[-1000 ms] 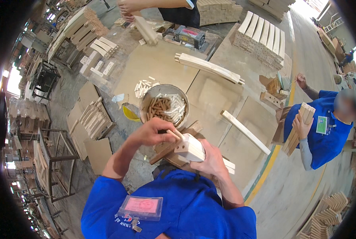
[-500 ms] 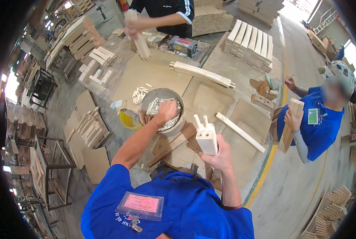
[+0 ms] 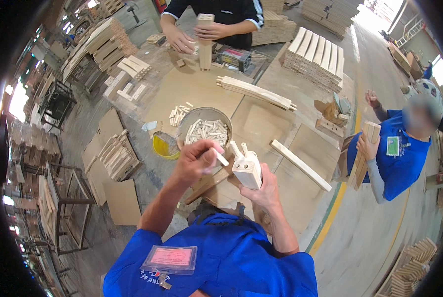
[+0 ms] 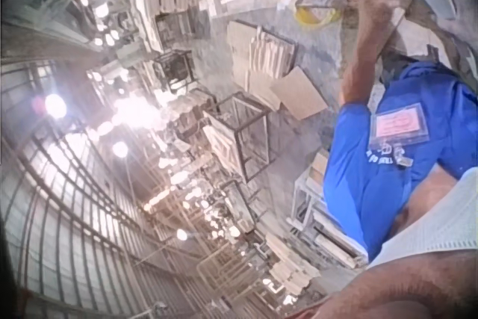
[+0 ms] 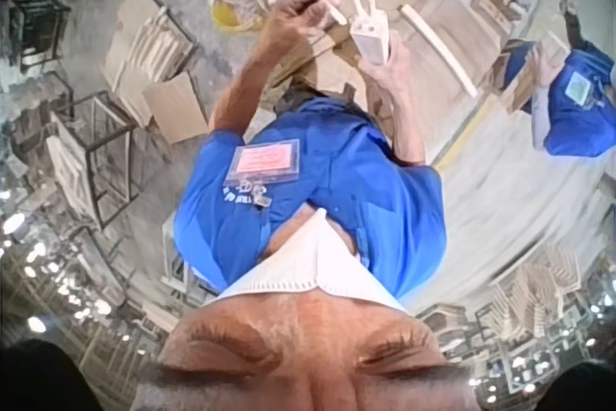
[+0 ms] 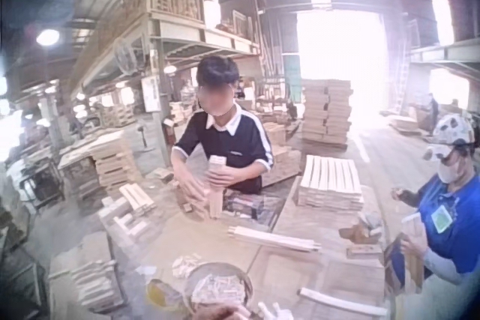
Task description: The person inserts small cylindrical wooden dowels into pre-drilled holes on a larger wooden piece. They repeatedly pick dowels from a bucket and place them into the holes, then set the assembled piece aside on the table.
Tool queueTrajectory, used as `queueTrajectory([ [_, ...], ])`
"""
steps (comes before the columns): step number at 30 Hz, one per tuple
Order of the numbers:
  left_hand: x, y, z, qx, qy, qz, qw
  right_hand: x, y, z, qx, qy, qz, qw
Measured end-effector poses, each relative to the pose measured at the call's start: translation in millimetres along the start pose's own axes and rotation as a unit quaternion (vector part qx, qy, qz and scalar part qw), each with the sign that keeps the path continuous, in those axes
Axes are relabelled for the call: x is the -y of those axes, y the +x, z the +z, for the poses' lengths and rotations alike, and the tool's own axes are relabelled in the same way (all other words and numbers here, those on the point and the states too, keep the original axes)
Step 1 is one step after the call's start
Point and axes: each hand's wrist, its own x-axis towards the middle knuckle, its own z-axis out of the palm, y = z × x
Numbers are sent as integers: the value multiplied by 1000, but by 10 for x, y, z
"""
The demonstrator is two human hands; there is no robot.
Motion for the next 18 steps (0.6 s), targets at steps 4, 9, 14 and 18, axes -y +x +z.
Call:
queueTrajectory([
  [4,-16,-91,197,-61,86,1,994,39,49,117,-2,-26,-24,999],
  [9,-29,-86,120,-58,330,174,926,-59,79,200,-24,-90,-53,994],
  [14,25,5,41,-37,293,123,947,-107,81,231,-17,-96,-44,994],
  [18,104,31,59,-31,283,146,947,-90,81,257,-17,-67,-1,998],
])
